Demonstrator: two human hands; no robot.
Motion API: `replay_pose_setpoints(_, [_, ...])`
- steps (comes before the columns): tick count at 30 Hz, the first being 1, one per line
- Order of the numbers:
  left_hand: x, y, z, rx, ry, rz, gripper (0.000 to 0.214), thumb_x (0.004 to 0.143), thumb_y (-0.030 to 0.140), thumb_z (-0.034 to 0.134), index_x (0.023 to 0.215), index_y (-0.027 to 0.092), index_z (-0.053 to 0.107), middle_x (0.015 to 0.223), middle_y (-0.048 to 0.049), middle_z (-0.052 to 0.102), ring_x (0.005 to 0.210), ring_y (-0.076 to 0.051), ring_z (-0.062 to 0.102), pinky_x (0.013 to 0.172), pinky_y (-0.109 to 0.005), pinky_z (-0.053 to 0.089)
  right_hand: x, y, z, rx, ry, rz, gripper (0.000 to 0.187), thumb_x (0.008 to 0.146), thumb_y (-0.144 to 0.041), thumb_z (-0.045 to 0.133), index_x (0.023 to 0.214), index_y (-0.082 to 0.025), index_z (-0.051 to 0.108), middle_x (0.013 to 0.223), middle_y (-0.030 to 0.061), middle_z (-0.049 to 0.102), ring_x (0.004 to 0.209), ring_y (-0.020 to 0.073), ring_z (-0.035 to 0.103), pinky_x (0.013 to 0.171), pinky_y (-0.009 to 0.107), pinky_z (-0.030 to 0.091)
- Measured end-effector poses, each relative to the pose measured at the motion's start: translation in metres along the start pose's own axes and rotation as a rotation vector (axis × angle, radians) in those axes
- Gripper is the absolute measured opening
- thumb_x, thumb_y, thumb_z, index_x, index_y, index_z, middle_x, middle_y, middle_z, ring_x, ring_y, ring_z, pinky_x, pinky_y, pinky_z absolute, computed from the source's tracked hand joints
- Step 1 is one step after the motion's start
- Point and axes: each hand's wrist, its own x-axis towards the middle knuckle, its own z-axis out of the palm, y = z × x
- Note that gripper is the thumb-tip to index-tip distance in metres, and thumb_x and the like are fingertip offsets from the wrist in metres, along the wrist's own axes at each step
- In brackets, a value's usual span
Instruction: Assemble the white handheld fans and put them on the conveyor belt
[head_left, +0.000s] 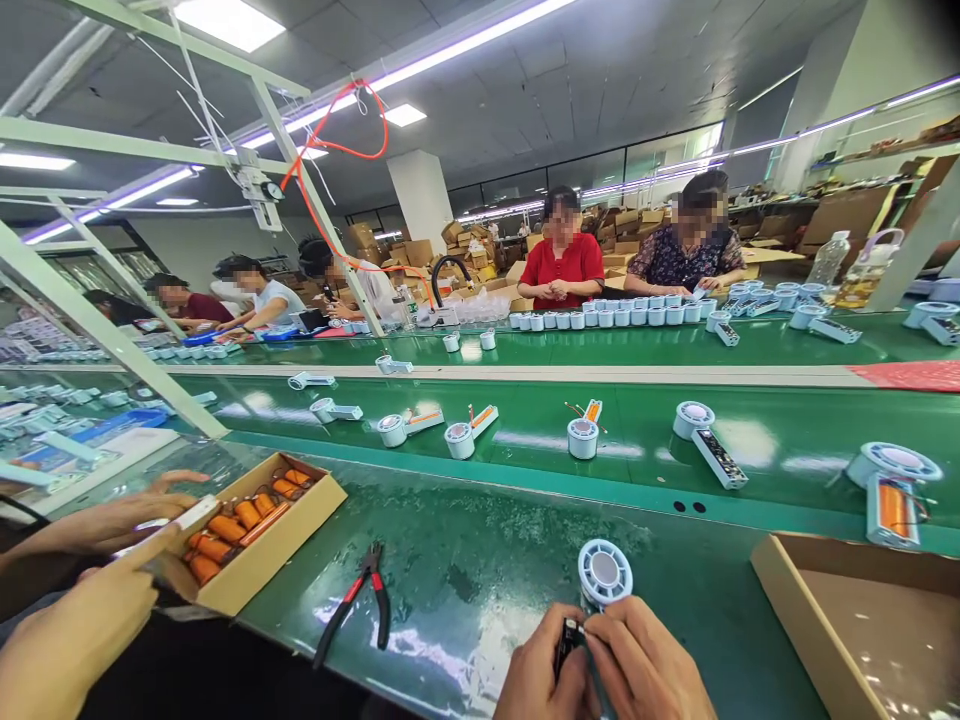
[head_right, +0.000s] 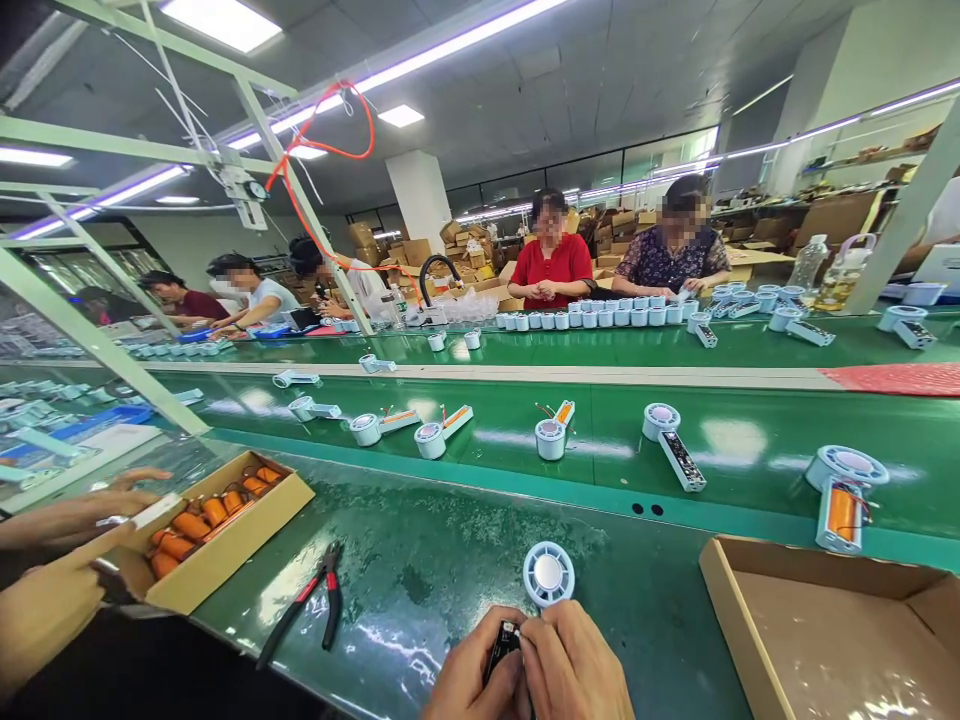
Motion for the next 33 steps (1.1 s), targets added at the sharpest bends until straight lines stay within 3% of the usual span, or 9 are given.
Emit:
replay_pose_setpoints(3, [-0.005,0.016,-0.004,0.067,-0.023,0.037,0.021,0.093,0.035,0.048,0.104,0.022,0.060,0.060,0.0023,0.060,0.053,-0.016,0.062,0.050,-0.021,0.046,0.000,0.000,0.004,-0.048,0.015,-0.008,0.017,0.099,-0.016,0.046,0.097,-0.021,0.063,0.080,0.0028,0.059,0.067,0.0131,0.062,0.063,0.021,0.052])
replay_pose_setpoints(7, [-0.011,0.025,-0.003,0.153,0.028,0.076,0.023,0.095,0.030,0.041,0.105,0.020,0.059,0.061,0.0039,0.057,0.055,-0.014,0.060,0.053,-0.020,0.044,0.002,-0.002,0.008,-0.092,0.067,-0.038,0.018,0.099,-0.013,0.045,0.095,-0.020,0.061,0.077,0.0024,0.057,0.064,0.0131,0.059,0.059,0.022,0.049])
replay_pose_setpoints(11, [-0.012,0.018,0.003,0.248,0.105,0.015,0.027,0.097,0.031,0.038,0.104,0.021,0.062,0.066,0.0016,0.062,0.061,-0.015,0.064,0.061,-0.022,0.043,0.003,-0.003,0.007,-0.148,0.072,-0.098,0.019,0.097,-0.010,0.044,0.093,-0.019,0.060,0.075,0.0030,0.056,0.063,0.0141,0.058,0.058,0.023,0.047])
replay_pose_setpoints(18, [-0.009,0.000,0.006,0.376,0.181,0.071,0.024,0.097,0.028,0.040,0.105,0.023,0.063,0.075,-0.0041,0.075,0.075,-0.022,0.073,0.067,-0.025,0.046,0.006,-0.006,0.008,-0.207,0.068,-0.134,0.021,0.096,-0.010,0.044,0.082,-0.020,0.057,0.071,0.0026,0.054,0.060,0.0152,0.053,0.054,0.025,0.041])
replay_pose_setpoints(22, [-0.010,0.000,0.007,0.398,0.162,0.038,0.030,0.098,0.028,0.035,0.110,0.023,0.062,0.079,-0.0068,0.078,0.078,-0.024,0.075,0.067,-0.026,0.046,0.004,-0.009,0.010,-0.239,0.076,-0.090,0.022,0.095,-0.009,0.044,0.080,-0.020,0.057,0.071,0.0031,0.054,0.061,0.0155,0.052,0.056,0.026,0.041])
replay_pose_setpoints(29, [-0.009,0.002,0.006,0.500,0.061,0.009,0.033,0.095,0.032,0.038,0.108,0.020,0.065,0.081,-0.0117,0.077,0.081,-0.030,0.073,0.064,-0.031,0.043,0.005,-0.007,0.003,-0.232,-0.002,-0.132,0.024,0.096,-0.014,0.046,0.074,-0.021,0.054,0.070,0.0022,0.055,0.058,0.0147,0.054,0.051,0.024,0.040])
replay_pose_setpoints(33, [-0.007,0.005,0.000,0.314,0.006,0.060,0.027,0.092,0.029,0.043,0.101,0.018,0.066,0.070,-0.0032,0.069,0.066,-0.020,0.065,0.060,-0.027,0.041,0.005,-0.005,-0.007,-0.008,-0.018,-0.010,0.024,0.099,-0.019,0.044,0.086,-0.024,0.063,0.076,0.0026,0.061,0.063,0.0149,0.061,0.056,0.023,0.049])
